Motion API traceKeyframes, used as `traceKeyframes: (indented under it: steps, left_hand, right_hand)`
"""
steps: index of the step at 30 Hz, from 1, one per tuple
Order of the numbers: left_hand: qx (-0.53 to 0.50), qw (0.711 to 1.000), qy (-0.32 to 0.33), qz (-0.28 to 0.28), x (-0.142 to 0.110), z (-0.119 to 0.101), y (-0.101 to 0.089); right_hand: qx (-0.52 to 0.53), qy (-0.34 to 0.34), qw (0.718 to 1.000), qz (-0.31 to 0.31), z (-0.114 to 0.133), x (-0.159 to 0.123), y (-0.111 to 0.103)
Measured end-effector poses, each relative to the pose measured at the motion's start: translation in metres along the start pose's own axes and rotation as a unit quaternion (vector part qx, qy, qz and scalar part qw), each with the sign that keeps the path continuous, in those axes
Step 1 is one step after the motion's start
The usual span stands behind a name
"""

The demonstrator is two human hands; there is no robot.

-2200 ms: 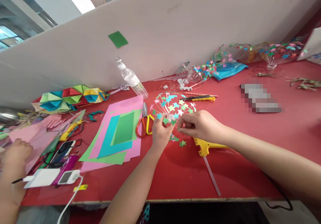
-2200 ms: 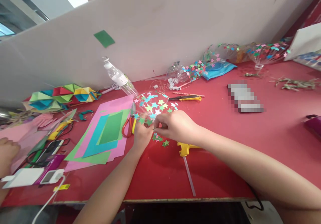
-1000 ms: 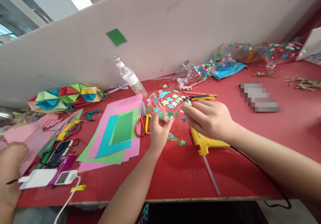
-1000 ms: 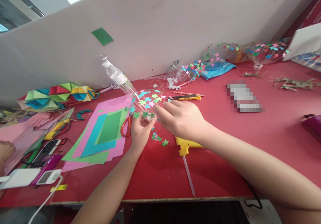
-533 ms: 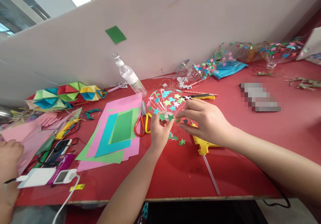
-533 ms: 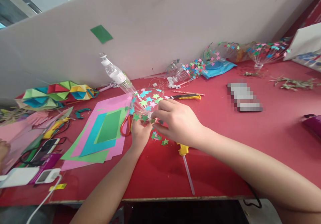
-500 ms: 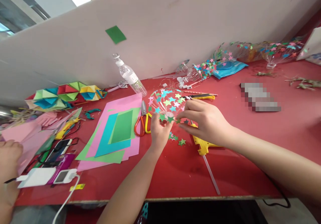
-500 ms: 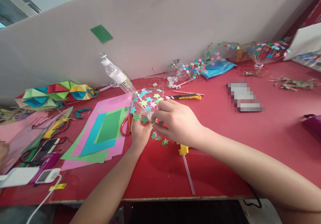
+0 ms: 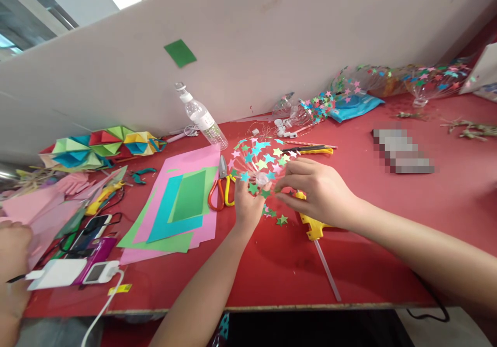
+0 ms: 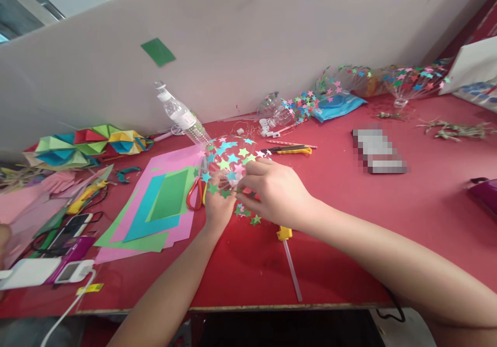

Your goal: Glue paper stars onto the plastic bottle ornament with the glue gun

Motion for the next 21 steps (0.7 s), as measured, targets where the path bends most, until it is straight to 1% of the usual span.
traceKeyframes:
  steps: [3, 5, 7, 8, 10, 11, 14, 19, 21]
  left_hand:
    - [-0.028, 1.000, 0.005, -0.005, 0.001, -0.004, 0.000]
    - [-0.022, 1.000, 0.003, -0.005, 0.001, -0.007, -0.001]
    - [0.001, 1.000, -0.011, 0.002, 0.002, -0.009, -0.003]
    - [0.012, 1.000, -0.017, 0.006, 0.002, -0.009, -0.003]
    - [0.025, 0.999, -0.029, 0.013, 0.002, -0.010, -0.004]
    - [0.024, 0.999, -0.035, 0.017, 0.002, -0.011, -0.004]
    - [0.006, 0.998, -0.053, 0.030, 0.000, -0.011, -0.003]
    - [-0.039, 0.994, -0.091, 0.050, -0.003, -0.011, 0.003]
    - [-0.053, 0.992, -0.096, 0.055, -0.004, -0.011, 0.004]
  right_hand:
    - [-0.030, -0.020, 0.999, -0.034, 0.003, -0.001, -0.005]
    - [-0.062, -0.060, 0.993, -0.078, 0.007, -0.002, -0.008]
    - [-0.113, -0.116, 0.980, -0.118, 0.013, -0.006, -0.009]
    - [-0.143, -0.144, 0.971, -0.128, 0.016, -0.008, -0.008]
    - [-0.199, -0.183, 0.954, -0.132, 0.020, -0.011, -0.004]
    - [-0.222, -0.191, 0.947, -0.130, 0.020, -0.011, -0.002]
    - [-0.259, -0.190, 0.938, -0.131, 0.019, -0.011, 0.003]
    - [-0.237, -0.162, 0.949, -0.128, 0.015, -0.009, 0.007]
    - [-0.236, -0.156, 0.950, -0.129, 0.014, -0.010, 0.009]
Point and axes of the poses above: each hand's wrist, its own x-axis towards the middle knuckle, its own y-axis out of the palm, z = x × y, the point moved 4 cm from there along x, towards the middle knuckle, and after that the axes turned 2 degrees about y, right-handed, at the moved point
